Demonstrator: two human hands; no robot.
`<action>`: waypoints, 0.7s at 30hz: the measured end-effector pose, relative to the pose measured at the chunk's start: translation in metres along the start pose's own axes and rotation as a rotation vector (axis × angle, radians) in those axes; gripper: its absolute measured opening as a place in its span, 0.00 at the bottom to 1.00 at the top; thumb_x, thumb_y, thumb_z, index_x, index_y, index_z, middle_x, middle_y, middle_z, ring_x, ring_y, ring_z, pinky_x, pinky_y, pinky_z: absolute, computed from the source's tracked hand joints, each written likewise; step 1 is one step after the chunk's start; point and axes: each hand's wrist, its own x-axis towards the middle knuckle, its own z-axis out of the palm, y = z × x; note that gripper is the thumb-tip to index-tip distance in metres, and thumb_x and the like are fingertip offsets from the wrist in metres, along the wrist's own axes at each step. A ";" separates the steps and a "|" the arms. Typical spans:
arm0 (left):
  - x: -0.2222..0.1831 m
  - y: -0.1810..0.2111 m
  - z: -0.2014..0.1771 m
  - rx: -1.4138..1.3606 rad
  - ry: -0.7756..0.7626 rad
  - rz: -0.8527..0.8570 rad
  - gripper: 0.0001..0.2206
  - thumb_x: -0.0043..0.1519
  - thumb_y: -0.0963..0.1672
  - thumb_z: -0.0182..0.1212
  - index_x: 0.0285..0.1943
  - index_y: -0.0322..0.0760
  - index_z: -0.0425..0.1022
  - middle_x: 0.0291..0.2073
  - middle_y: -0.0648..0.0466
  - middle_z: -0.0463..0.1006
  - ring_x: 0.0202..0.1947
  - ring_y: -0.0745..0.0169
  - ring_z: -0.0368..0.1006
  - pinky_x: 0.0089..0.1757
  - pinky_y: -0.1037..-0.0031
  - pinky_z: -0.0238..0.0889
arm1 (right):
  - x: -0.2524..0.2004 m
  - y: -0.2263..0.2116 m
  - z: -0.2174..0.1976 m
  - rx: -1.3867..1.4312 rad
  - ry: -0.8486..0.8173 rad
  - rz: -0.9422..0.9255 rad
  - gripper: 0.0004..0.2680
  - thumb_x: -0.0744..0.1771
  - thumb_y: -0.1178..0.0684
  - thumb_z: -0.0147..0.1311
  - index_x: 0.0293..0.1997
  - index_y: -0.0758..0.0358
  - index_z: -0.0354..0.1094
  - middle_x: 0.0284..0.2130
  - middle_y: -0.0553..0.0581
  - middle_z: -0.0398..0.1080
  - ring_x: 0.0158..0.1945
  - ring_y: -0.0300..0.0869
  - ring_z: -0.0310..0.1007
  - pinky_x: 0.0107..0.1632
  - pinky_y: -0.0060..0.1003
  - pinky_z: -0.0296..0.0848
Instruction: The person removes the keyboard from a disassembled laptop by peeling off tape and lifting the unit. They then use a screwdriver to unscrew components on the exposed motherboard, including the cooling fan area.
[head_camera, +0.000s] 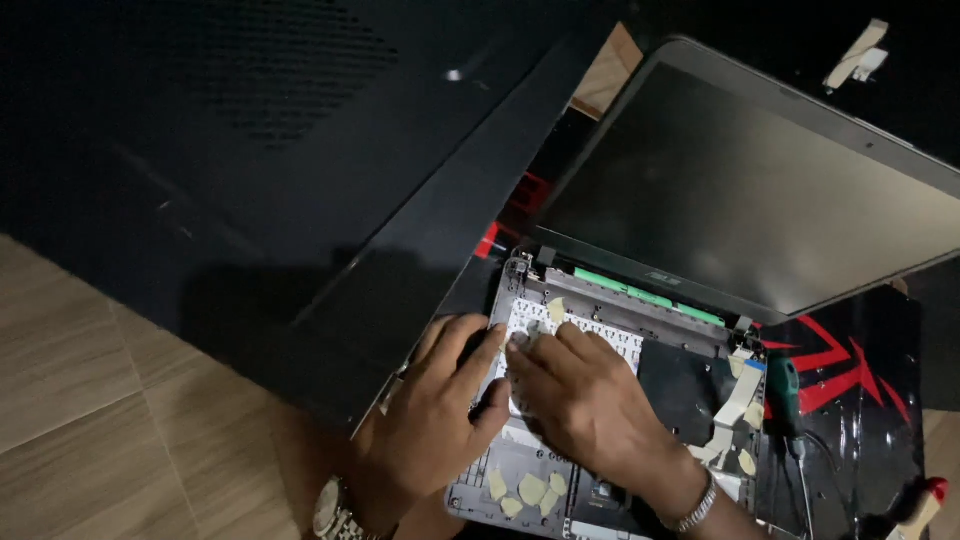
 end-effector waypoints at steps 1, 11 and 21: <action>-0.001 -0.001 0.000 0.002 0.001 -0.005 0.18 0.60 0.47 0.60 0.58 0.40 0.79 0.53 0.55 0.77 0.53 0.57 0.72 0.47 0.64 0.65 | 0.001 -0.001 0.000 0.003 -0.002 -0.004 0.09 0.66 0.64 0.57 0.50 0.75 0.70 0.33 0.61 0.67 0.30 0.49 0.60 0.30 0.43 0.62; -0.007 -0.005 0.010 -0.072 -0.055 -0.015 0.21 0.64 0.48 0.57 0.64 0.36 0.73 0.58 0.52 0.76 0.58 0.57 0.69 0.54 0.66 0.63 | -0.002 -0.001 0.003 -0.183 -0.111 -0.009 0.12 0.69 0.59 0.50 0.58 0.73 0.66 0.37 0.59 0.66 0.36 0.49 0.63 0.36 0.43 0.63; -0.009 -0.007 0.022 -0.308 -0.027 -0.016 0.22 0.62 0.43 0.60 0.65 0.28 0.69 0.57 0.45 0.73 0.59 0.48 0.67 0.58 0.59 0.62 | -0.014 0.003 0.001 -0.252 -0.165 0.010 0.20 0.62 0.63 0.57 0.61 0.62 0.66 0.36 0.57 0.63 0.38 0.50 0.63 0.37 0.45 0.59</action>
